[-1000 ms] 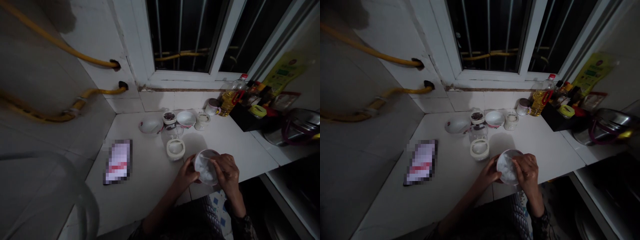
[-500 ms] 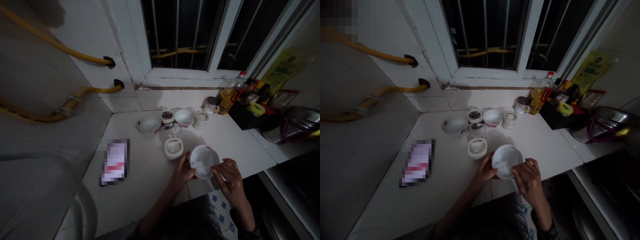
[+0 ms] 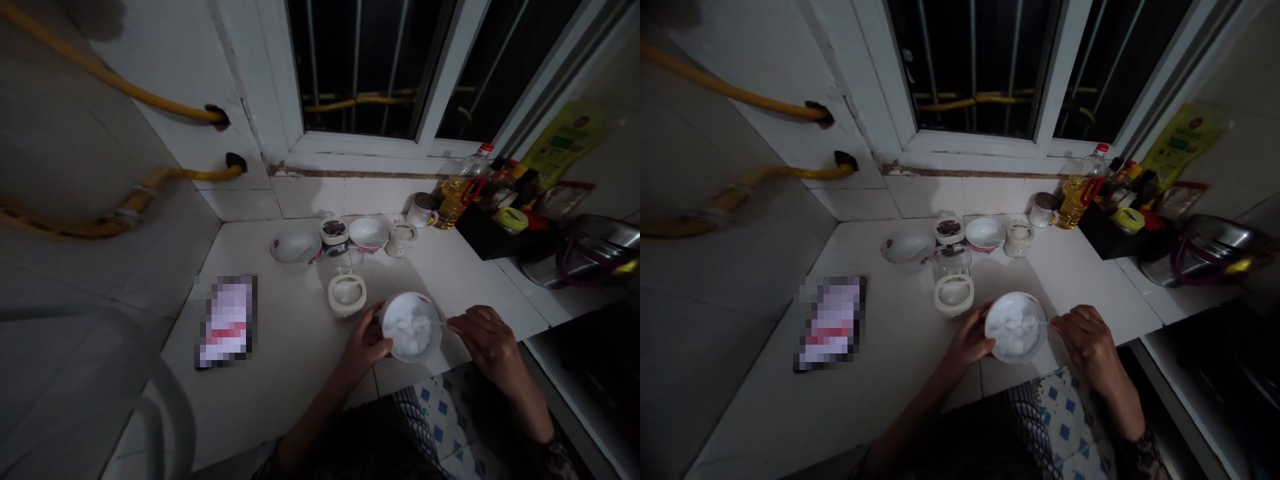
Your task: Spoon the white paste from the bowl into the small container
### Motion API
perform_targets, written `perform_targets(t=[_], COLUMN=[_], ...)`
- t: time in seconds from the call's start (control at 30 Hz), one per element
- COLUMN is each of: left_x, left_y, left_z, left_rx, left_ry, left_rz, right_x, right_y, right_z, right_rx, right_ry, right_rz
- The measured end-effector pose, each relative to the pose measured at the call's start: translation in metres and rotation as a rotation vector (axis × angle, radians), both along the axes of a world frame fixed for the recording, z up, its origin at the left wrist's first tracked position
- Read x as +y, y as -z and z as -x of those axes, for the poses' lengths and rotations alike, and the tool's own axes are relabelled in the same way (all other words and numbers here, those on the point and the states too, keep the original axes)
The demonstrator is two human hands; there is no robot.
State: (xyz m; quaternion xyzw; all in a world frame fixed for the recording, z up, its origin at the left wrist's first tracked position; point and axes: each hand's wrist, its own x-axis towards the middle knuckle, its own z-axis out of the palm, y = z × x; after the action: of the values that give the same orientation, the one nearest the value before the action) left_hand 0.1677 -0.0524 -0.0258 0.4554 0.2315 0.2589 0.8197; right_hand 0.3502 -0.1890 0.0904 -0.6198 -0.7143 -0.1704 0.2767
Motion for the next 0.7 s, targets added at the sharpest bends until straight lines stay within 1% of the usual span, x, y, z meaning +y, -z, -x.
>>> perform_targets(t=[0.07,0.17,0.27,0.37,0.5,0.57,0.63,0.7], left_x=[0.0,-0.002,-0.003,-0.003,-0.003,-0.003,-0.004,-0.005], left_y=[0.002,0.004,0.004,0.003,0.002,0.002,0.002,0.0], left_z=[0.0,-0.001,-0.002,-0.003,-0.003,-0.003,-0.003,-0.003], left_rx=[0.007,0.004,-0.002,0.018,0.013,-0.012,-0.034,-0.043], left_ry=[-0.023,-0.035,-0.051,-0.11,-0.156,-0.155,-0.15,-0.143], left_rz=[-0.006,0.01,0.011,-0.016,-0.025,-0.018,-0.011,-0.007], right_x=[-0.009,-0.011,-0.005,-0.002,-0.006,-0.007,-0.005,-0.001], right_y=[0.001,0.005,0.007,0.011,0.019,0.022,0.024,0.026], right_z=[0.006,0.01,0.009,0.015,0.039,0.049,0.053,0.051], right_rx=[0.016,0.022,-0.069,-0.146,-0.064,-0.008,0.01,-0.029], right_ry=[0.025,0.042,0.109,0.194,0.28,0.285,0.29,0.334], right_rz=[0.019,-0.017,-0.096,-0.087,-0.076,-0.102,-0.141,-0.187])
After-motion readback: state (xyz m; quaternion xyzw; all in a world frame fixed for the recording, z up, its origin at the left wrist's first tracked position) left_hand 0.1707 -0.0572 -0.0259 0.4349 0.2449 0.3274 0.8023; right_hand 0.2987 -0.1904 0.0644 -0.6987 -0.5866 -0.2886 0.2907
